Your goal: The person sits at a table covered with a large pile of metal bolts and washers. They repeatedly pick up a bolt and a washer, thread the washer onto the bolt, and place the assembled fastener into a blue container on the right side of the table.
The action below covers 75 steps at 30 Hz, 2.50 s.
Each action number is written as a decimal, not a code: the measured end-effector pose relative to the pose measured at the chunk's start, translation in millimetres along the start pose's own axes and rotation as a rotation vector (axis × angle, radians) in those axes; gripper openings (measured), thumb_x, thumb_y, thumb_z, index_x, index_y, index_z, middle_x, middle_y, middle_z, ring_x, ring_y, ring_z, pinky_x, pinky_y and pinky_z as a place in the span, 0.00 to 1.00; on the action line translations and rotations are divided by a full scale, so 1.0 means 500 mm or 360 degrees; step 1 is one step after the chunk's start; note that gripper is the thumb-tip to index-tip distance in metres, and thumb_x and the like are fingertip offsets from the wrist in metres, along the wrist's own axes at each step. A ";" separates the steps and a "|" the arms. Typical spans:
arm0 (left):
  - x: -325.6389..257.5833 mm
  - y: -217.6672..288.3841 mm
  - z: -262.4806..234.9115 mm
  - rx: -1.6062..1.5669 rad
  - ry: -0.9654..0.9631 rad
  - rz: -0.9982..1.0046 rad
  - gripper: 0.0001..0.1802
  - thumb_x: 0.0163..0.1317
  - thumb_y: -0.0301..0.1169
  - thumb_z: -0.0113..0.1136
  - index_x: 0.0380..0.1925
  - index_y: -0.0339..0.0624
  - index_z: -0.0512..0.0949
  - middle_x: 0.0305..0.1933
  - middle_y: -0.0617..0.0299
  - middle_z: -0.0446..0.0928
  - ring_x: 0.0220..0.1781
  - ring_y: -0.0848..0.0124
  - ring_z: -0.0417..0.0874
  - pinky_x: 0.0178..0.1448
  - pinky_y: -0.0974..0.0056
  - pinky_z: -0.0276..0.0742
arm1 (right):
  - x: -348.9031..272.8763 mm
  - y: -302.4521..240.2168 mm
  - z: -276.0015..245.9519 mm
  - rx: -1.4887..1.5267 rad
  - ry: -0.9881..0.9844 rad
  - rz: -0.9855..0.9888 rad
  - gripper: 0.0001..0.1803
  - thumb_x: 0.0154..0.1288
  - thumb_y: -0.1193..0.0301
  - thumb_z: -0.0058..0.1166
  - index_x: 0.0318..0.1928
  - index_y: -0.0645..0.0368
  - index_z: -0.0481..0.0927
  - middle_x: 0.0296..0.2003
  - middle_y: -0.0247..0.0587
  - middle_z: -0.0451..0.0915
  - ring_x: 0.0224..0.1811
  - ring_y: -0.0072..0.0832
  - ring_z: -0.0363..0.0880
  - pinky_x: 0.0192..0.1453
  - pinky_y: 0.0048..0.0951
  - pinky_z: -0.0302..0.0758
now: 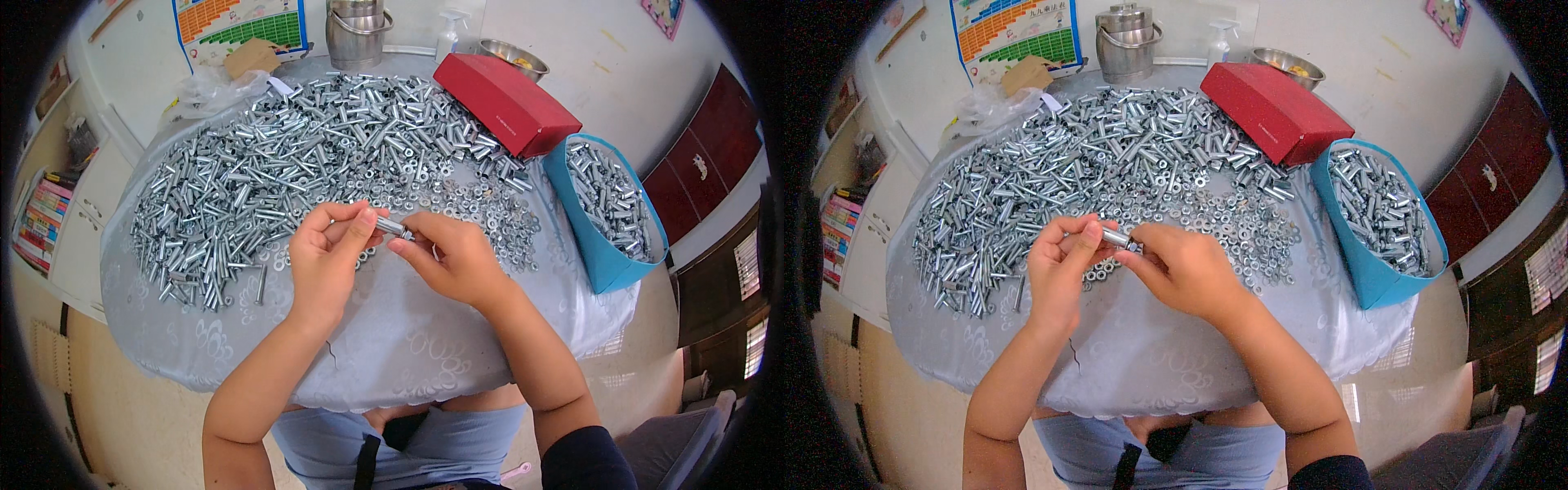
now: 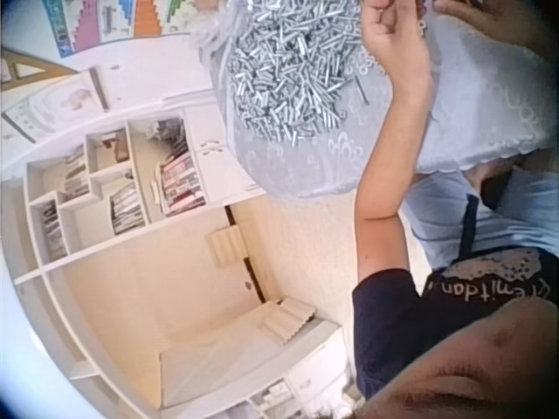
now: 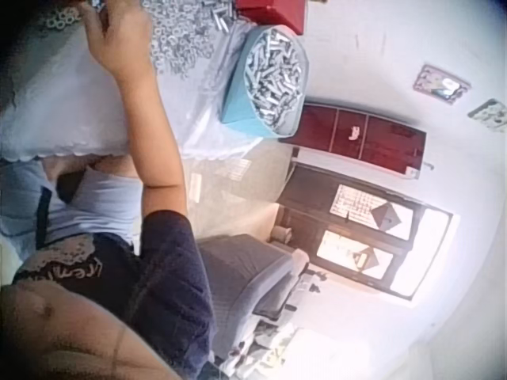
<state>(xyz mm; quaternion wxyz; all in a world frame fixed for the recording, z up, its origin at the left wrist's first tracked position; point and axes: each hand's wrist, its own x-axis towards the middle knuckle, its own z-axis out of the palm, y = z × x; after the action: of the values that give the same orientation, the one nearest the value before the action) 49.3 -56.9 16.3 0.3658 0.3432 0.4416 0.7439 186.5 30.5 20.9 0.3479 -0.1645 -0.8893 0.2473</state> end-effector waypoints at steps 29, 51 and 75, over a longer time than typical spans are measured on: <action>0.001 0.000 0.002 0.0080 -0.0086 0.0131 0.08 0.60 0.28 0.54 0.35 0.34 0.71 0.39 0.53 0.77 0.38 0.74 0.78 0.43 0.69 0.76 | 0.013 -0.006 -0.002 0.1782 -0.0462 0.0988 0.26 0.64 0.51 0.42 0.16 0.56 0.65 0.10 0.27 0.57 0.13 0.21 0.60 0.19 0.22 0.57; 0.002 0.006 0.004 0.0194 0.0008 -0.0266 0.10 0.63 0.36 0.48 0.34 0.40 0.72 0.31 0.61 0.74 0.29 0.75 0.75 0.32 0.71 0.73 | 0.024 0.134 -0.144 0.2674 0.0925 0.0829 0.20 0.61 0.51 0.45 0.32 0.57 0.71 0.18 0.26 0.61 0.18 0.17 0.57 0.16 0.16 0.52; 0.066 0.045 -0.087 0.0133 0.0360 -0.0053 0.09 0.61 0.34 0.49 0.35 0.40 0.72 0.33 0.62 0.76 0.32 0.76 0.75 0.35 0.71 0.72 | 0.026 0.110 -0.053 0.1025 0.0640 0.0746 0.06 0.58 0.71 0.52 0.32 0.61 0.73 0.19 0.28 0.69 0.19 0.17 0.66 0.23 0.19 0.60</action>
<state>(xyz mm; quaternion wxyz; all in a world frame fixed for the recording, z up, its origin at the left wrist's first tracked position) -9.0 -54.3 26.5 0.3114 0.2645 0.5163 0.7527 202.4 90.4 14.0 0.4819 -0.2898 -0.6203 0.5468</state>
